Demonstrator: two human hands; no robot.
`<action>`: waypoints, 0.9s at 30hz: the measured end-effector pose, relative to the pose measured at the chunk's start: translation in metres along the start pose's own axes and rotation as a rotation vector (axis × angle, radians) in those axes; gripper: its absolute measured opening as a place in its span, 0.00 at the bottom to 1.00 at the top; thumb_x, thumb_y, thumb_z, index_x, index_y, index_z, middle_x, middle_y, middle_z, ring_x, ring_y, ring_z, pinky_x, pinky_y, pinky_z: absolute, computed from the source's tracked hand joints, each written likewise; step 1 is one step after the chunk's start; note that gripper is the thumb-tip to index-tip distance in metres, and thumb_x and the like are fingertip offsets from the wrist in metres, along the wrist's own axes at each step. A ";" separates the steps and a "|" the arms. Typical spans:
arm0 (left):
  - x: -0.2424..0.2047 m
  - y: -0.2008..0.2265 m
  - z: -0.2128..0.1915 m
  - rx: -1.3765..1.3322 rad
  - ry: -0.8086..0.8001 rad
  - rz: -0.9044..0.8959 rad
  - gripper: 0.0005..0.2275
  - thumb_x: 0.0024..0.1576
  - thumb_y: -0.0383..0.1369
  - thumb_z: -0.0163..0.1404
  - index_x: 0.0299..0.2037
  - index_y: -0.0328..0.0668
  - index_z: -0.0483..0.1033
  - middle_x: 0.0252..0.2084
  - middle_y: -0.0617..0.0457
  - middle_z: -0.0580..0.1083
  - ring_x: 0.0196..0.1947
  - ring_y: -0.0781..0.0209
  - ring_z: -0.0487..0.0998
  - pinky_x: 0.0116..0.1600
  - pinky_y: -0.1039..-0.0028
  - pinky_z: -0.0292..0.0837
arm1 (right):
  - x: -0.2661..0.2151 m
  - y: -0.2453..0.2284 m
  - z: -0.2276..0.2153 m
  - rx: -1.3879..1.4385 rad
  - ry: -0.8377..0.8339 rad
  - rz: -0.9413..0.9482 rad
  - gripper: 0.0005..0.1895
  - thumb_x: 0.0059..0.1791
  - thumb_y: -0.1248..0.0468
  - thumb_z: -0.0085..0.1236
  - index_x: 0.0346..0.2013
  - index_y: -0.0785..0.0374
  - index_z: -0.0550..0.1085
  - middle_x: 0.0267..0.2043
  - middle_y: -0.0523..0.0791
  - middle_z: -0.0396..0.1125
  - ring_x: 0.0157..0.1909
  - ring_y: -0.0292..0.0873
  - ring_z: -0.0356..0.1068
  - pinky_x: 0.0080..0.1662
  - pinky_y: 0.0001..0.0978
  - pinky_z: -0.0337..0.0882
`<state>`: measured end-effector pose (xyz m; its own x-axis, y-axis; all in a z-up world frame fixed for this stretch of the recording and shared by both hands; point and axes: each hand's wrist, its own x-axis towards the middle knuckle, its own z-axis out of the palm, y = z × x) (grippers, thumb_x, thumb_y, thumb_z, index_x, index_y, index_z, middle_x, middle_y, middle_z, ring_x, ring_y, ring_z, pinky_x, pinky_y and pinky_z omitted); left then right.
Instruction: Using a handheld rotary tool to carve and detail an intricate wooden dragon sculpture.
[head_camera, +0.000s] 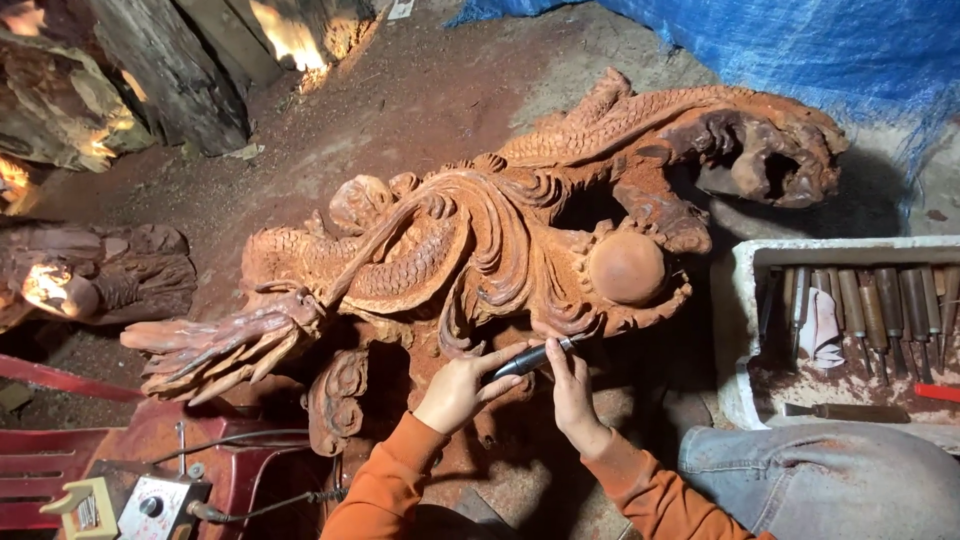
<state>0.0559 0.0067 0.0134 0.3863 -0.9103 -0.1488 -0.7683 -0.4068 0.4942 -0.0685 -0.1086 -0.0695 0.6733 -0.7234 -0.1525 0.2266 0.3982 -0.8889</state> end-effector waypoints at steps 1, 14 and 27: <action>-0.001 0.004 -0.003 -0.061 -0.073 -0.111 0.22 0.57 0.50 0.52 0.63 0.74 0.72 0.35 0.44 0.79 0.33 0.42 0.76 0.42 0.56 0.74 | -0.001 -0.009 0.007 -0.036 0.087 0.015 0.23 0.56 0.52 0.46 0.52 0.68 0.77 0.49 0.48 0.73 0.51 0.42 0.70 0.59 0.36 0.69; -0.005 0.011 -0.016 -0.118 -0.194 -0.280 0.22 0.59 0.52 0.49 0.65 0.79 0.68 0.46 0.40 0.80 0.48 0.31 0.80 0.55 0.46 0.76 | 0.003 0.020 0.004 -0.105 0.171 0.057 0.22 0.56 0.50 0.53 0.36 0.64 0.83 0.33 0.42 0.66 0.40 0.41 0.66 0.53 0.37 0.71; -0.060 0.013 0.023 -0.361 -0.261 -0.210 0.32 0.65 0.38 0.41 0.77 0.60 0.37 0.36 0.42 0.79 0.24 0.53 0.78 0.29 0.64 0.73 | -0.009 0.067 -0.009 0.029 -0.140 0.192 0.21 0.57 0.56 0.46 0.36 0.71 0.77 0.41 0.47 0.70 0.43 0.40 0.66 0.52 0.29 0.64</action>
<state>0.0104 0.0544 0.0091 0.3380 -0.8191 -0.4636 -0.4441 -0.5731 0.6887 -0.0655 -0.0803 -0.1314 0.7966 -0.5485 -0.2542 0.1036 0.5381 -0.8365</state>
